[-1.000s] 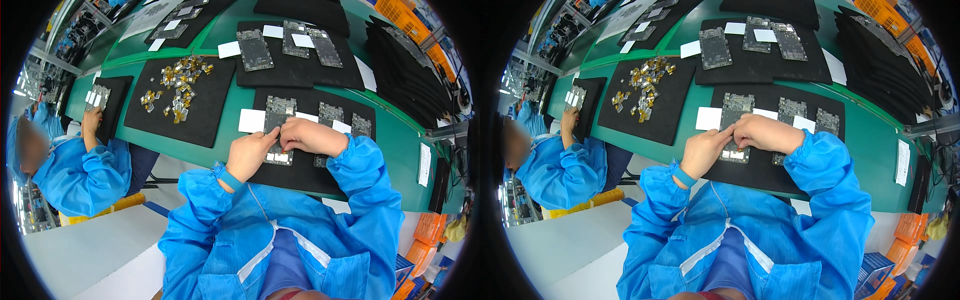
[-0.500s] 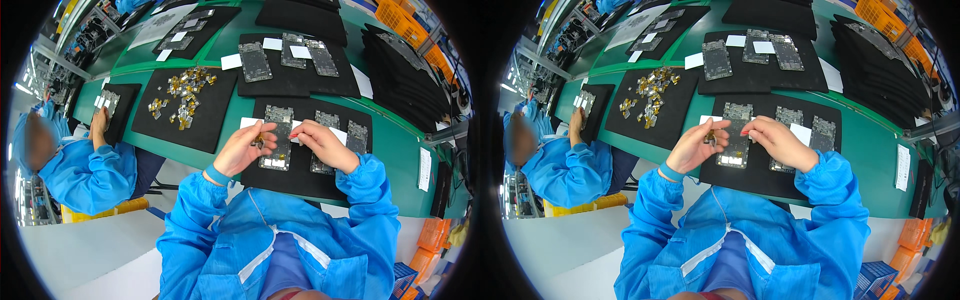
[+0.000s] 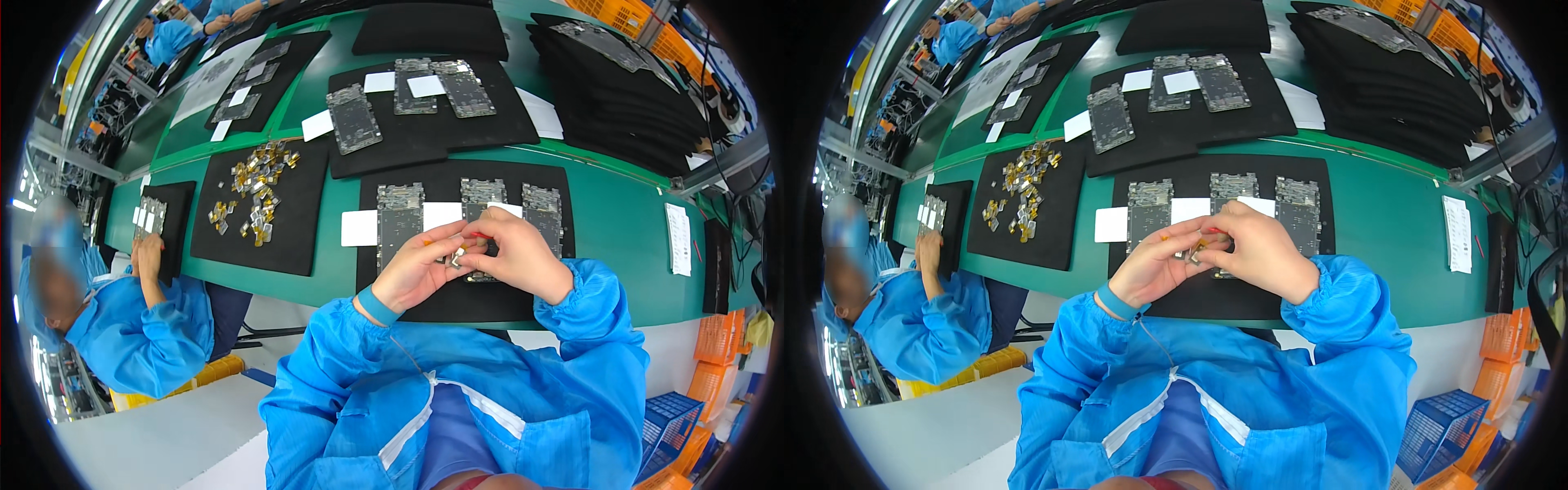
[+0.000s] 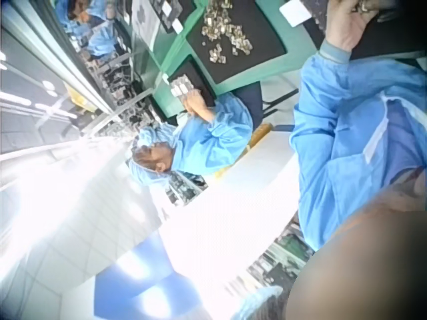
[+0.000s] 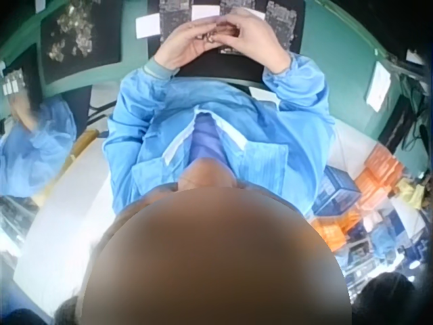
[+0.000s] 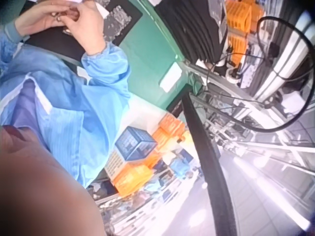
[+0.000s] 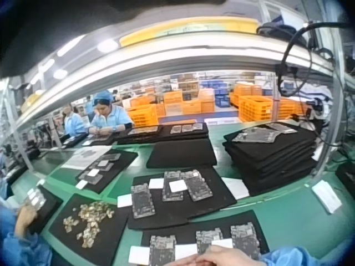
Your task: The recorder is assembling electronic components, specifically attaching small ribbon cables or connectors to a circuit board assembly.
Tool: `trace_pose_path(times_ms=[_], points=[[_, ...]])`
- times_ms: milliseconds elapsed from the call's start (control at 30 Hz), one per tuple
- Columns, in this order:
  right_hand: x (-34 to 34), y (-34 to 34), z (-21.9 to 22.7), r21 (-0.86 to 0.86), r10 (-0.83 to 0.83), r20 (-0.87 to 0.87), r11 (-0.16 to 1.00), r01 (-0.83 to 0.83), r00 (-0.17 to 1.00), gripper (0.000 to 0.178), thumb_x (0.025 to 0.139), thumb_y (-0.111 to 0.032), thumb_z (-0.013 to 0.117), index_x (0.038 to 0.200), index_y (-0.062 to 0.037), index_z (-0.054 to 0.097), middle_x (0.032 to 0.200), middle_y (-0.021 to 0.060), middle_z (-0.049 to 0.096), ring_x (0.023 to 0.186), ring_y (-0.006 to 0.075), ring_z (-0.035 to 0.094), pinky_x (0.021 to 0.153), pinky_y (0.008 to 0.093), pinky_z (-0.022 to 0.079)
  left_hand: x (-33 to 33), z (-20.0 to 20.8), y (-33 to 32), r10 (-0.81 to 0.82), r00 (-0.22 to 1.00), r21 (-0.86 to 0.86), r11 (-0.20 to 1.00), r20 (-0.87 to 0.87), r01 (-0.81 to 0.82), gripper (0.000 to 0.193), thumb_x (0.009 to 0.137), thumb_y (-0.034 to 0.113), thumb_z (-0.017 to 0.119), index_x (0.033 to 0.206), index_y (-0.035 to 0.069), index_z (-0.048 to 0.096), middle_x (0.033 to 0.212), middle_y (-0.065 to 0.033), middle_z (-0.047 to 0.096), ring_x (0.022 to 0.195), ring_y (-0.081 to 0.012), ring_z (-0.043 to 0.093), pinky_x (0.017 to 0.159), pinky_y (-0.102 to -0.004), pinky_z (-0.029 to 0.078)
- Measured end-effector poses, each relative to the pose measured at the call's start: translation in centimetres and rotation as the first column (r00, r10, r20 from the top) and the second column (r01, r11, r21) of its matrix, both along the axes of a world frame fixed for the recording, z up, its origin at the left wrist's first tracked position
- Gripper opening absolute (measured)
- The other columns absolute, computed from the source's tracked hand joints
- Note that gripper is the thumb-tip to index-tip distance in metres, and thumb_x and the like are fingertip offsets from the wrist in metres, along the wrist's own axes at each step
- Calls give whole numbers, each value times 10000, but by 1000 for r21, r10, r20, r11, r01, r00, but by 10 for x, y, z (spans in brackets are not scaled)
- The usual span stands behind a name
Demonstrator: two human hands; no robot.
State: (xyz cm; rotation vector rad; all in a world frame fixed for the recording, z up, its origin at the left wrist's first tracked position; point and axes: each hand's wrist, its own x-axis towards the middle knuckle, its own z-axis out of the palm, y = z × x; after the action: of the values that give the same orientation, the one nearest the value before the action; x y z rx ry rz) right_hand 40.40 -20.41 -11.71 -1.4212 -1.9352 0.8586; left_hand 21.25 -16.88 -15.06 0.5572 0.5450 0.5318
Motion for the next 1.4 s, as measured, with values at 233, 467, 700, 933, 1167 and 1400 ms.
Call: trace_pose_path(times_ms=[233, 467, 700, 933, 1167, 1400], points=[[17, -4, 1, -112, 22, -47, 993, -28, 999, 198, 794, -140, 724, 968, -56, 677, 879, 102, 573, 771, 251, 629, 691, 335, 508, 13, 2, -7, 25, 994, -106, 994, 106, -14, 434, 976, 110, 401, 1352, -106, 406, 1250, -195, 538, 1096, -290, 604, 970, -423, 512], [23, -9, -9, -190, 37, -94, 980, -55, 995, 176, 797, -112, 713, 950, -40, 665, 923, 117, 570, 819, 260, 627, 721, 347, 510, 19, -1, -12, 21, 999, -104, 994, 34, -18, 405, 968, 73, 385, 1323, -114, 438, 1217, -201, 558, 1087, -288, 611, 973, -424, 517], [24, -14, -13, -55, 121, -299, 988, -143, 947, 205, 801, 19, 687, 1002, -12, 661, 971, 110, 581, 849, 204, 612, 721, 302, 507, 25, -1, -13, 19, 997, -141, 990, 74, -8, 359, 972, 65, 405, 1272, -123, 462, 1232, -203, 551, 1075, -285, 619, 974, -423, 522], [38, -14, -10, -23, -97, -299, 995, 94, 949, 66, 825, 8, 686, 888, -6, 674, 885, 64, 634, 824, 129, 614, 700, 266, 492, 30, -2, -12, 84, 996, -178, 981, 14, -81, 363, 946, 42, 426, 1274, -109, 465, 1197, -190, 573, 1074, -309, 619, 949, -407, 530], [53, -8, -40, -191, -125, -64, 975, 110, 990, 114, 813, -135, 710, 873, -39, 692, 849, 105, 665, 772, 245, 656, 685, 344, 509, 6, -3, 0, 174, 971, 129, 980, -161, -154, 290, 895, 38, 406, 1083, -81, 592, 792, -35, 540, 586, -90, 413, 537, -233, 360], [41, -11, -32, -88, -47, 191, 994, 65, 980, 125, 763, -179, 727, 810, -69, 692, 815, 107, 647, 772, 318, 637, 680, 405, 501, 23, 4, -19, 258, 668, 657, 602, -698, 453, 214, 825, 167, 676, 1009, 61, 661, 682, -46, 593, 653, -174, 593, 587, -328, 464]])
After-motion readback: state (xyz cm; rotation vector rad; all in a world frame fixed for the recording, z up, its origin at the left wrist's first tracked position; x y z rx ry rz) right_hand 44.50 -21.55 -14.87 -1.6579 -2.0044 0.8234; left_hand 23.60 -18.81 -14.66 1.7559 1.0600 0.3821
